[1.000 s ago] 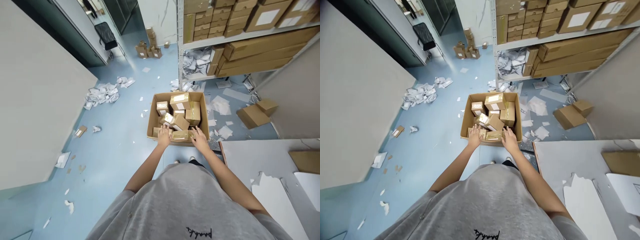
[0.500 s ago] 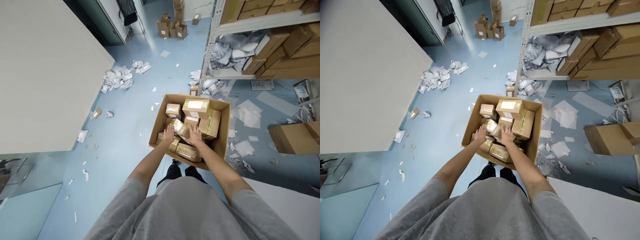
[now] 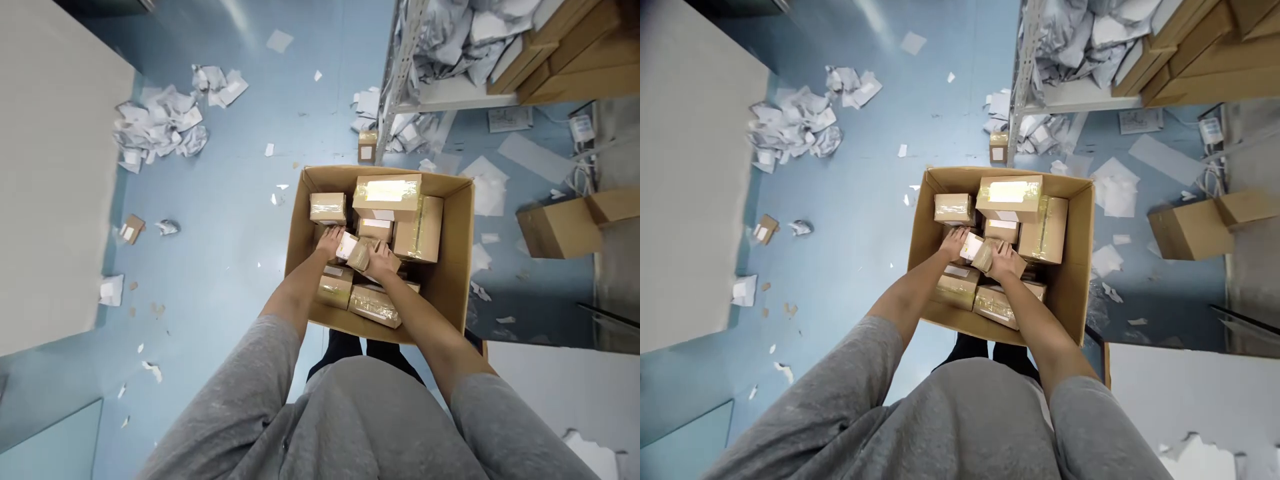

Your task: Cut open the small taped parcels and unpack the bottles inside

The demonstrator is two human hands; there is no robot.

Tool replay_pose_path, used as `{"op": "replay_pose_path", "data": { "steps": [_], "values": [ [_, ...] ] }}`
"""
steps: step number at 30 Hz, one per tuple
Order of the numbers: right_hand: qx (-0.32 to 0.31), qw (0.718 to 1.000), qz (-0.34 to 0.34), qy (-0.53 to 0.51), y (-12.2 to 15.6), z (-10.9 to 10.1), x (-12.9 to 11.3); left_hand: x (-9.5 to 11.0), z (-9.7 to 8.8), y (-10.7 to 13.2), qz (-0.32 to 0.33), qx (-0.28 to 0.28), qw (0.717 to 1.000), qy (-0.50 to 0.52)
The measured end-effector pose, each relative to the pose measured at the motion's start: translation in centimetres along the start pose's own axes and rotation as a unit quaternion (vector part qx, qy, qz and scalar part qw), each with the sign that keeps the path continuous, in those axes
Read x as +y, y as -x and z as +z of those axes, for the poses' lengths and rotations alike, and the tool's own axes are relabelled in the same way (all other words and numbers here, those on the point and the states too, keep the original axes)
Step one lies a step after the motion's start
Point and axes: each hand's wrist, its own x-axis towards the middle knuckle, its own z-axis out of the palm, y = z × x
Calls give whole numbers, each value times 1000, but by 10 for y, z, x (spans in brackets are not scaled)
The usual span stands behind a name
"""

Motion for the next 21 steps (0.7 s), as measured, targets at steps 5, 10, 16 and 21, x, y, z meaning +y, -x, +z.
{"op": "replay_pose_path", "data": {
  "steps": [5,10,16,21],
  "values": [
    [107,990,-1,-87,56,-19,9,27,-25,39,93,62,994,-5],
    [172,975,-52,-130,144,-62,24,80,-78,93,175,98,980,-14],
    [256,954,-36,-153,281,-95,62,177,-136,131,349,91,931,-57],
    [399,898,33,-185,401,-69,103,298,-148,149,490,96,860,-101]
  ]
}}
